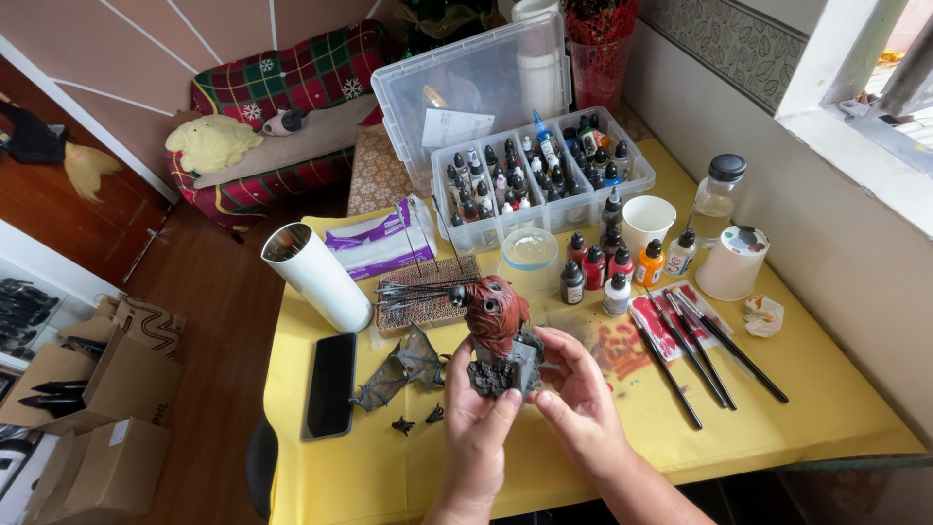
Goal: The person is inspecting and assembling components of a miniature fantasy figure at a hobby desk.
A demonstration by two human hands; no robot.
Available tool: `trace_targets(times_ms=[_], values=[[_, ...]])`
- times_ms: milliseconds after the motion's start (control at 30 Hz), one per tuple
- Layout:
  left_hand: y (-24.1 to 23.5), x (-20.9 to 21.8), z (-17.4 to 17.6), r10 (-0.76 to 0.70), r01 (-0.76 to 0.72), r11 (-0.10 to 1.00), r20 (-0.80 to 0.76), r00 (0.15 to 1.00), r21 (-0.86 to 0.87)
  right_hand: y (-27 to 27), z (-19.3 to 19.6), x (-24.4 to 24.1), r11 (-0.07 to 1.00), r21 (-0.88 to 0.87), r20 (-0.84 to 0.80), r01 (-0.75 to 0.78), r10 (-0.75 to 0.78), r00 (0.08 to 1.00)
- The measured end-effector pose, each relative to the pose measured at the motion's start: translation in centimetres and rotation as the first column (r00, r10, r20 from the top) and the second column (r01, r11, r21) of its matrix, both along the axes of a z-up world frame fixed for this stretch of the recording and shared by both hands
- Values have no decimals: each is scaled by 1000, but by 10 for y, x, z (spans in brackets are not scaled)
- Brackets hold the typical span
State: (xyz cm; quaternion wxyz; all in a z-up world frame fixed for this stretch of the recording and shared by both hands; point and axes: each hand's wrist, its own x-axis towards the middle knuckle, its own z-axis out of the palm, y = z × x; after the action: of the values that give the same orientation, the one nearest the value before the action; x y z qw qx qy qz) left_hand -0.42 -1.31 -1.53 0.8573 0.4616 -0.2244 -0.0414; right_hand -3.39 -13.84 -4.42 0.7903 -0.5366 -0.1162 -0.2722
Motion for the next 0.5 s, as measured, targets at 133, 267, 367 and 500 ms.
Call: trace_targets(times_ms=[133,267,367,500], values=[[-13,-11,-10,56,-56,998,12,998,13,0,-4,1,1000,18,-10,-12,12,1000],[-25,-18,-30,90,-92,995,-46,995,-46,-3,-18,4,995,101,-33,-12,16,999],[-27,-21,-30,90,-92,995,-43,995,-31,-5,-18,5,991,132,-50,-15,22,998],[-15,-25,-36,-1,1,1000,-58,998,-7,-9,-18,6,984,179,-67,-21,33,997]])
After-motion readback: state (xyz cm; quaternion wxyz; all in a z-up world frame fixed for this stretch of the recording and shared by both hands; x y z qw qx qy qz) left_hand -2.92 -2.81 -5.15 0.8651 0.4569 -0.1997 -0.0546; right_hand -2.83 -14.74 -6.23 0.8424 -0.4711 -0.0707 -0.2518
